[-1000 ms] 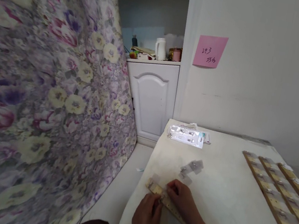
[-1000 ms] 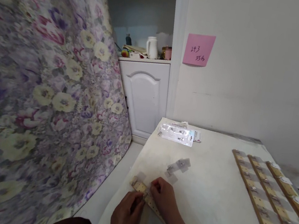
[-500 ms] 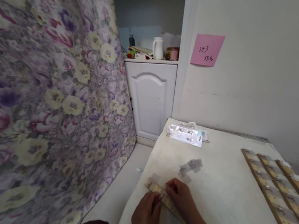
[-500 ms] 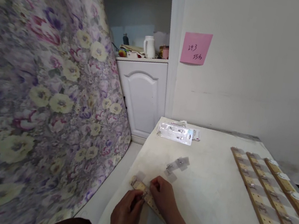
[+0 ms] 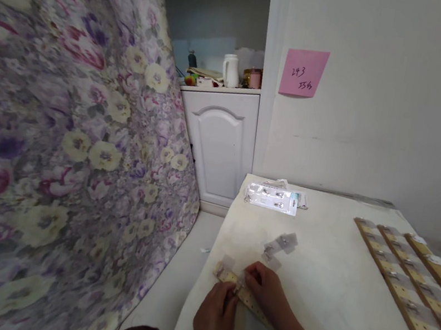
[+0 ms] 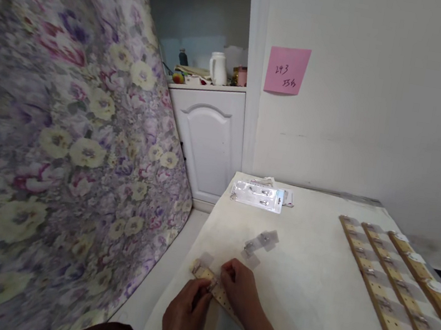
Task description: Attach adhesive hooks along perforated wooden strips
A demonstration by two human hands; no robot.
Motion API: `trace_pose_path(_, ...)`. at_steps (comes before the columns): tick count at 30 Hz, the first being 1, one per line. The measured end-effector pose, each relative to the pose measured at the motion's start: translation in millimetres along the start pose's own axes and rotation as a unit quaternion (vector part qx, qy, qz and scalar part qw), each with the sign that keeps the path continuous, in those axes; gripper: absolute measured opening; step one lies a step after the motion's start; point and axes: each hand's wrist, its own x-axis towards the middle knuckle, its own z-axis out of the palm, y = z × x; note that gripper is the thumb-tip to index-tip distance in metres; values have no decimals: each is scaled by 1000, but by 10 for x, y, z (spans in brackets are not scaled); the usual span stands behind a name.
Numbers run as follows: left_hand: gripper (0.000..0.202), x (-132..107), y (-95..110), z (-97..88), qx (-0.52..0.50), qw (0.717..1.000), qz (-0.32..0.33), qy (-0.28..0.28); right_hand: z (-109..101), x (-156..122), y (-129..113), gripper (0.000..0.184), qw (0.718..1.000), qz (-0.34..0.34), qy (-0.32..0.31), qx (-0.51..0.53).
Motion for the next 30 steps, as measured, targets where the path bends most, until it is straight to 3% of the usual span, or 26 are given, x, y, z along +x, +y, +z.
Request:
trace_pose_path(24, 19, -23, 89, -26, 13, 1000, 6, 8, 30, 67, 69, 18, 998, 59, -20, -21)
trace_pose_path(30, 24, -24, -41, 9, -3, 1000, 15, 19, 25, 63, 47, 21, 998, 50, -22, -11)
